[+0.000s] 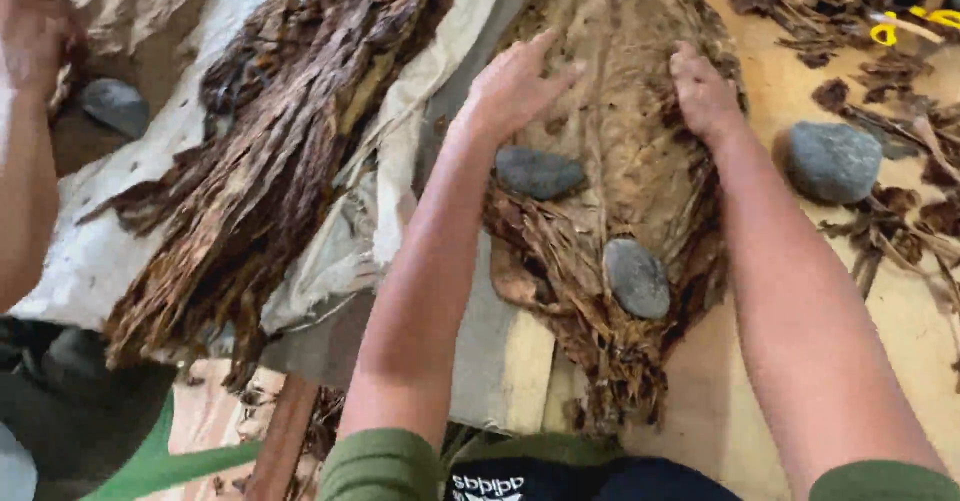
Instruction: Removing the central stems from dried tobacco leaves by hand on a workbench
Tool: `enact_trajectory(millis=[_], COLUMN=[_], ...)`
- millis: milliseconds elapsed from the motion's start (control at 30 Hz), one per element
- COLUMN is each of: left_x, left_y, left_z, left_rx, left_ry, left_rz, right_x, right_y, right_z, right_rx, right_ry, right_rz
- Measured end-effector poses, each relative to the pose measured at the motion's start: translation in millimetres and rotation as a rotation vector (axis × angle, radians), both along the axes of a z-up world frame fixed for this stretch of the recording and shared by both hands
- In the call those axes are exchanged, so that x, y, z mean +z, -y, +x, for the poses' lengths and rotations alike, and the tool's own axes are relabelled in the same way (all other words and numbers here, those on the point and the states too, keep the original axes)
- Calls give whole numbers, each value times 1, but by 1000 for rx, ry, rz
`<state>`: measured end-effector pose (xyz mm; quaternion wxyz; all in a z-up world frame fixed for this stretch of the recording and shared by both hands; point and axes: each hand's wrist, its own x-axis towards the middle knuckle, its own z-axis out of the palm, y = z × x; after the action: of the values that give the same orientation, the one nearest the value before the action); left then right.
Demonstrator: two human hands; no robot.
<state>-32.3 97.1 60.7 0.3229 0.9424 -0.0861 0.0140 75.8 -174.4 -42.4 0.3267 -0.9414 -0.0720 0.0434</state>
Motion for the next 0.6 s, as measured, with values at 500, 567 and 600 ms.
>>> enact_trajectory(millis=[500,567,600], left_x=[-89,-80,-78], left_y=[-40,-39,-39], left_z=[18,7,-1], left_rx=[518,511,516], left_ry=[-149,-127,-112], left_rz=[1,-46,-93], right_x=[15,23,26], right_y=[-121,-123,-125], right_z=[-130,-131,-133], right_rx=[575,563,565], right_ry=[314,340,361], right_rz=[-403,-433,-460])
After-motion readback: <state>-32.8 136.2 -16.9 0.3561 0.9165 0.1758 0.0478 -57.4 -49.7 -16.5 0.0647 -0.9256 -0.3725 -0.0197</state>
